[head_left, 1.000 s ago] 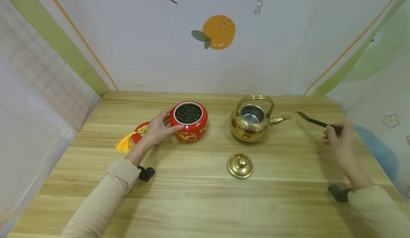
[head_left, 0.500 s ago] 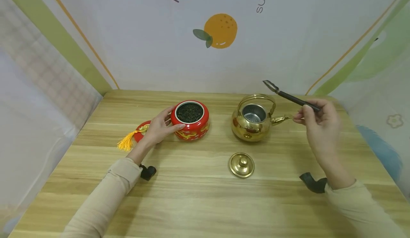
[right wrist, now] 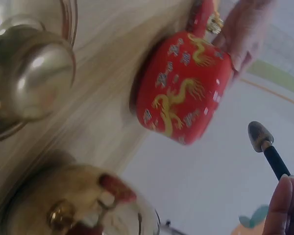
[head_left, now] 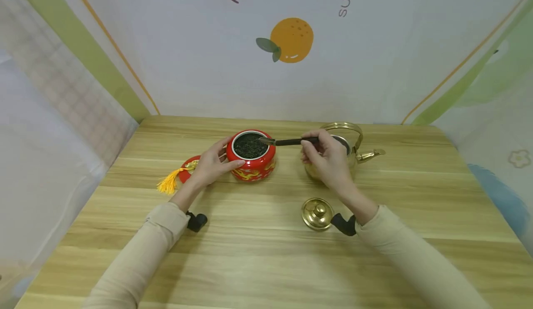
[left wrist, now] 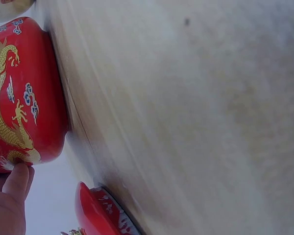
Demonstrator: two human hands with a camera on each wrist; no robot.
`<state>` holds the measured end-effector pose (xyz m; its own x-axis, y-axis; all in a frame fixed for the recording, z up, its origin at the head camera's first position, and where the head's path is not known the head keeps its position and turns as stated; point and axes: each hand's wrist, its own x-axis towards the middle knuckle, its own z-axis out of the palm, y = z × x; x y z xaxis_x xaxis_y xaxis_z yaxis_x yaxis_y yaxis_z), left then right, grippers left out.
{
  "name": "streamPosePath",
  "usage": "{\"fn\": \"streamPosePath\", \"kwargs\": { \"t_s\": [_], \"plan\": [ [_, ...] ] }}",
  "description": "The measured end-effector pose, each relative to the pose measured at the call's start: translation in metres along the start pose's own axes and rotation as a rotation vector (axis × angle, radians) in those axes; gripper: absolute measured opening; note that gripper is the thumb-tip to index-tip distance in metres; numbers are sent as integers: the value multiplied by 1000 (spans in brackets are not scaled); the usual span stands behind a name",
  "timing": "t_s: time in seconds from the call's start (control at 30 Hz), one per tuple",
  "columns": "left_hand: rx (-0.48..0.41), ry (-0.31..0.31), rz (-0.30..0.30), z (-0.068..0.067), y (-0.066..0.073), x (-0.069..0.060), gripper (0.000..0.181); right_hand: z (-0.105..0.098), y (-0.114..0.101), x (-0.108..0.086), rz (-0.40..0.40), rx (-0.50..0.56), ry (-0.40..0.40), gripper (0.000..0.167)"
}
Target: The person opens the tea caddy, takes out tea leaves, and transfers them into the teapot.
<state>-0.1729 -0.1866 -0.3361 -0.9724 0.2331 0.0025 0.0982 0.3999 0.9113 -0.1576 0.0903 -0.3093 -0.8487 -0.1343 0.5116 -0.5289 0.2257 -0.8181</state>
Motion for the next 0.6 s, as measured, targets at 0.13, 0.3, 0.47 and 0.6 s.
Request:
{"fn": "streamPosePath", "kwargs": {
  "t_s": [0.13, 0.3, 0.47, 0.6],
  "plan": [
    [-8, 4, 11, 0, -7, 3, 77, 17, 5, 7, 21, -79, -66, 13],
    [-20, 10, 4, 1, -27, 12, 80, 28, 10, 16, 19, -159, -109, 12],
    [-18, 18, 12, 1, -35, 15, 82, 32, 7, 23, 27, -232, -135, 11],
    [-7, 27, 28, 1, -36, 15, 81, 33, 4, 28, 25, -280, -153, 10]
  ]
}}
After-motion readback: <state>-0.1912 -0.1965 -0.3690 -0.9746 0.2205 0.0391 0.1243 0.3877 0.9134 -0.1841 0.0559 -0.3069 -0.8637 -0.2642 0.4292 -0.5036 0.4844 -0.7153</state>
